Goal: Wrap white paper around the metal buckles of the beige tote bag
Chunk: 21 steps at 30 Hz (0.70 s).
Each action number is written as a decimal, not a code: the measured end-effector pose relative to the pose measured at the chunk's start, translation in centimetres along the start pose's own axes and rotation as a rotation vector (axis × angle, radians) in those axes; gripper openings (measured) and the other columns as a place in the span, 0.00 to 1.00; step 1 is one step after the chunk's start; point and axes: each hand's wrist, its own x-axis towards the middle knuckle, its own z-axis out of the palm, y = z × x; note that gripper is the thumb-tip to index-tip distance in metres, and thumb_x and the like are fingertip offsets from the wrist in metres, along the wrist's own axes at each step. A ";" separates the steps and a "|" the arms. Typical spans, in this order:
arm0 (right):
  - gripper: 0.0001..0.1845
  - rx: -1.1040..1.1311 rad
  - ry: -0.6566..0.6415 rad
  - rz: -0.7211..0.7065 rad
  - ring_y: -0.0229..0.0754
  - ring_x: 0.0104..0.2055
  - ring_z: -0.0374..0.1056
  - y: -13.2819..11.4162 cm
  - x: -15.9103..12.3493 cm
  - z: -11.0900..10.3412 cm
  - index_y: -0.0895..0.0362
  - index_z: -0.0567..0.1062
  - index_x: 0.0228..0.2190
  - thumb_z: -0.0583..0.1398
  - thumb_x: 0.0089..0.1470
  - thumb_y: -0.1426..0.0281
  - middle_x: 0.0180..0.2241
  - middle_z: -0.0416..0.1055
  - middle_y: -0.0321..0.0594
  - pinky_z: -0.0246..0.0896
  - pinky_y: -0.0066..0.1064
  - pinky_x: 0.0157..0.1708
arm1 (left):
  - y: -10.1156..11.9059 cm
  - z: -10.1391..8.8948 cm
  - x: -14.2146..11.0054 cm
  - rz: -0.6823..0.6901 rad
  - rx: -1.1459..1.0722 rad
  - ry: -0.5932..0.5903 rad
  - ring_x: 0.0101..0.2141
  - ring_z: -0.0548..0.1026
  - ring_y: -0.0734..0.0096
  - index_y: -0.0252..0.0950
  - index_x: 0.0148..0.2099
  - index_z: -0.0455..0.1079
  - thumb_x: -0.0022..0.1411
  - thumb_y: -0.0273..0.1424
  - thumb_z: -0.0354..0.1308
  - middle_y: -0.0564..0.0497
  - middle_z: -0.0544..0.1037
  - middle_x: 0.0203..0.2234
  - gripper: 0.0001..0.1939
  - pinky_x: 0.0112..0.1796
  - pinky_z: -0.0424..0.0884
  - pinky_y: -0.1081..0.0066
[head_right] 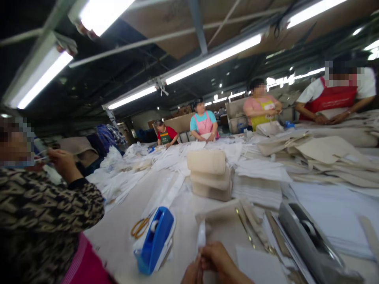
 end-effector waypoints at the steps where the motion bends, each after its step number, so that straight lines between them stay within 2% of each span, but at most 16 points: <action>1: 0.09 0.041 0.038 0.063 0.34 0.14 0.62 1.1 -0.2 -0.2 0.57 0.67 0.15 0.61 0.37 0.66 0.14 0.63 0.36 0.61 0.22 0.15 | -0.6 0.1 -0.7 -0.048 -0.002 -0.007 0.37 0.70 0.62 0.45 0.46 0.66 0.53 0.45 0.49 0.46 0.73 0.35 0.20 0.36 0.70 0.63; 2: 0.09 0.096 0.079 0.133 0.30 0.15 0.61 2.1 -0.4 -0.4 0.59 0.67 0.15 0.61 0.38 0.69 0.14 0.63 0.36 0.62 0.19 0.17 | -1.1 0.2 -1.3 -0.090 -0.011 -0.014 0.36 0.70 0.62 0.44 0.47 0.66 0.53 0.46 0.49 0.45 0.73 0.36 0.22 0.37 0.69 0.64; 4: 0.08 0.173 0.095 0.187 0.29 0.16 0.61 3.2 -0.5 -0.6 0.62 0.67 0.17 0.61 0.40 0.73 0.15 0.64 0.36 0.62 0.17 0.17 | -1.9 0.3 -2.0 -0.148 -0.148 -0.038 0.32 0.71 0.65 0.37 0.51 0.62 0.54 0.46 0.45 0.42 0.73 0.38 0.26 0.37 0.69 0.65; 7: 0.06 0.218 0.093 0.227 0.29 0.15 0.61 3.4 -0.2 -0.9 0.63 0.67 0.20 0.60 0.44 0.76 0.15 0.65 0.36 0.61 0.17 0.17 | -2.4 0.4 -1.6 -0.419 -0.442 0.052 0.25 0.72 0.69 0.33 0.54 0.57 0.55 0.50 0.40 0.44 0.74 0.31 0.32 0.31 0.70 0.66; 9: 0.07 0.217 0.091 0.225 0.29 0.15 0.61 3.2 -0.1 -1.0 0.63 0.67 0.20 0.59 0.45 0.76 0.15 0.65 0.36 0.61 0.17 0.16 | -2.4 0.3 -0.9 -0.600 -0.581 0.101 0.22 0.72 0.70 0.31 0.51 0.58 0.54 0.51 0.42 0.46 0.73 0.26 0.32 0.26 0.69 0.69; 10: 0.07 0.213 0.090 0.215 0.29 0.15 0.61 3.1 -0.1 -1.0 0.63 0.67 0.20 0.59 0.45 0.76 0.15 0.65 0.36 0.61 0.17 0.17 | -2.5 0.2 -0.5 -0.674 -0.632 0.072 0.21 0.72 0.70 0.30 0.49 0.60 0.53 0.50 0.44 0.47 0.73 0.24 0.31 0.24 0.69 0.70; 13: 0.07 0.190 0.099 0.187 0.29 0.15 0.61 3.1 -0.3 -1.1 0.63 0.67 0.20 0.59 0.46 0.76 0.15 0.65 0.35 0.61 0.17 0.17 | -2.7 -0.1 0.2 -0.818 -0.777 -0.128 0.21 0.72 0.72 0.26 0.41 0.65 0.53 0.47 0.49 0.45 0.73 0.22 0.27 0.24 0.68 0.72; 16: 0.08 0.150 0.120 0.184 0.29 0.15 0.60 3.2 -0.5 -1.1 0.62 0.65 0.19 0.59 0.45 0.75 0.15 0.65 0.35 0.60 0.19 0.16 | -3.1 -0.2 0.3 -0.822 -0.872 -0.236 0.22 0.72 0.74 0.27 0.38 0.66 0.53 0.46 0.50 0.45 0.74 0.23 0.24 0.27 0.68 0.73; 21: 0.11 0.061 0.154 0.116 0.28 0.13 0.56 3.7 -1.0 -1.0 0.61 0.64 0.17 0.60 0.43 0.71 0.13 0.62 0.32 0.53 0.19 0.13 | -3.4 -0.1 0.2 -0.745 -0.764 -0.321 0.19 0.69 0.78 0.28 0.37 0.66 0.50 0.45 0.53 0.48 0.73 0.21 0.23 0.23 0.66 0.75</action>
